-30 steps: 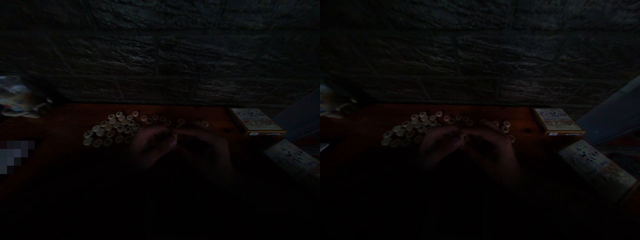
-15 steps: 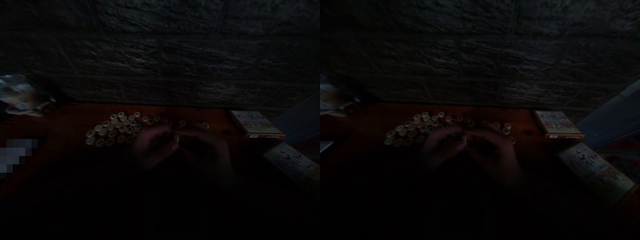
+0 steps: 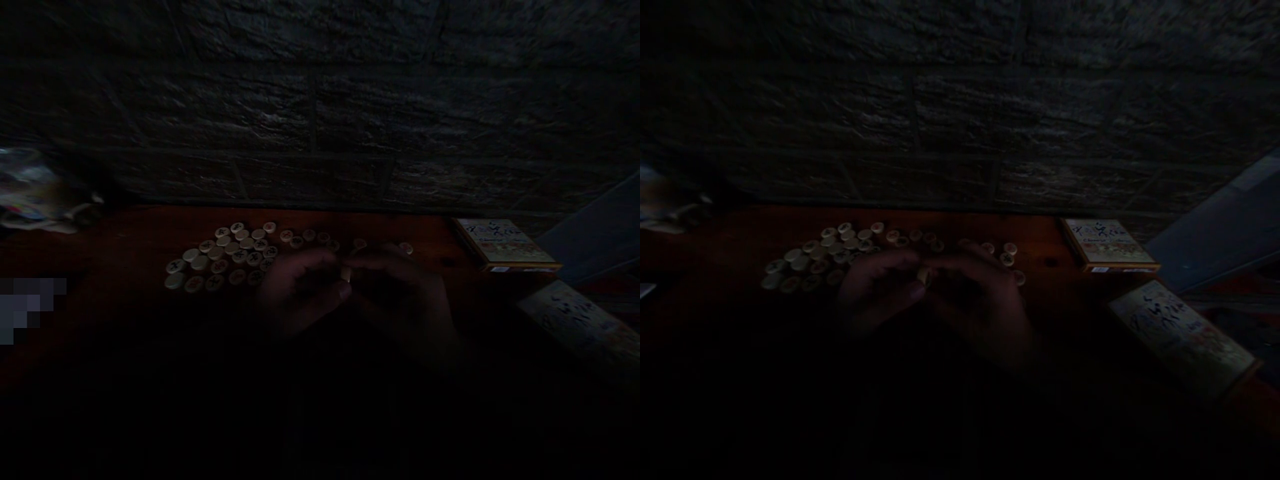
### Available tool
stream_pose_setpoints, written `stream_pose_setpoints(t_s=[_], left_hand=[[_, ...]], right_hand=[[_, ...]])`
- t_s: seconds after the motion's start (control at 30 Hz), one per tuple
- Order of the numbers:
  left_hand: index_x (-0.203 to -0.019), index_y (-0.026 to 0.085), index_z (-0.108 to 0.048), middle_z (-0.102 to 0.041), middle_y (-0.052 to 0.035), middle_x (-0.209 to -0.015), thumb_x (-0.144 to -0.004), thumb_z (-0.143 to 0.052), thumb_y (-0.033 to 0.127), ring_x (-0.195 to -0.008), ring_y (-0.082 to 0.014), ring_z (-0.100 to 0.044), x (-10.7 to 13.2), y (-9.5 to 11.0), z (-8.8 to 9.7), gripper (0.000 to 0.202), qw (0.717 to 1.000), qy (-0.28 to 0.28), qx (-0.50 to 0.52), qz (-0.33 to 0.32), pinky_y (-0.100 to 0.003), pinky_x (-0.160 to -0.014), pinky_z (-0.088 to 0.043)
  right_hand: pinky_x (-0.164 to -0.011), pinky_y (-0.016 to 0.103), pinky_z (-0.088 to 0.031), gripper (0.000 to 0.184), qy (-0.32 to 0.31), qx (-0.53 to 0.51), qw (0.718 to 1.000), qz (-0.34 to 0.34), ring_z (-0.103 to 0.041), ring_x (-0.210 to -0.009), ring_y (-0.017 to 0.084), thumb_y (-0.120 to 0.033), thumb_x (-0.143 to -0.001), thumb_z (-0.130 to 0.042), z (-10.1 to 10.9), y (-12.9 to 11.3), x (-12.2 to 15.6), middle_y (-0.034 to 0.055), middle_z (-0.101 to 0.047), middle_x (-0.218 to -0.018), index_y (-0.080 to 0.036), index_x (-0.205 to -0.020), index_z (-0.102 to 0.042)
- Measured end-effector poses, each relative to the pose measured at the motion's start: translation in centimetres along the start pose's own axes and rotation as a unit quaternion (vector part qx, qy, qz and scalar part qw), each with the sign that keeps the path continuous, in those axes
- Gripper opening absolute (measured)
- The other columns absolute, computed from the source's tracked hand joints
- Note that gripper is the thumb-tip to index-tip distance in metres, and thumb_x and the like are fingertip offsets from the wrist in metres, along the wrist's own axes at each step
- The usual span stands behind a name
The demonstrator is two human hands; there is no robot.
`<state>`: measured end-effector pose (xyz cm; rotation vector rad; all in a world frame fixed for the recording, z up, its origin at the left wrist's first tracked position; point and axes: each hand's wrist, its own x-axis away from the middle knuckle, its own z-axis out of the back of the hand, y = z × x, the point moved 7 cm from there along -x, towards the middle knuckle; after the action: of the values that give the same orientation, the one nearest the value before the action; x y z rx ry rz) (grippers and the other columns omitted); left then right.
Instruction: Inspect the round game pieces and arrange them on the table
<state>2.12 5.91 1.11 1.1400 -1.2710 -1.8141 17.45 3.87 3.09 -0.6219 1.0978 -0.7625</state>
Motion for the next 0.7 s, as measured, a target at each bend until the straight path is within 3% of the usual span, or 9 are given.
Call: stream_pose_setpoints(t_s=[0.13,0.7], left_hand=[[-0.103,0.02,-0.073,-0.077,-0.0053,-0.1,-0.095,-0.07,0.036,-0.095,-0.0208,-0.073,-0.06,-0.24,-0.19,0.019,1.0,-0.008,0.004,-0.003,-0.031,-0.084,-0.057],[-0.103,0.018,-0.071,-0.078,-0.0063,-0.098,-0.091,-0.074,0.037,-0.09,-0.0213,-0.074,0.14,-0.02,-0.08,0.023,1.0,0.011,0.017,0.007,-0.03,-0.078,-0.058]], right_hand=[[-0.089,0.038,-0.059,0.032,0.004,-0.016,1.0,0.001,-0.071,-0.103,0.021,-0.014,-0.086,-0.078,-0.07,-0.07,-0.02,0.0039,-0.073,-0.109,-0.029,-0.114,-0.075],[-0.09,0.038,-0.059,0.033,0.004,0.003,1.0,0.013,-0.071,-0.102,0.021,-0.015,-0.086,-0.079,0.1,-0.29,-0.05,0.0042,-0.074,-0.11,-0.029,-0.116,-0.075]])
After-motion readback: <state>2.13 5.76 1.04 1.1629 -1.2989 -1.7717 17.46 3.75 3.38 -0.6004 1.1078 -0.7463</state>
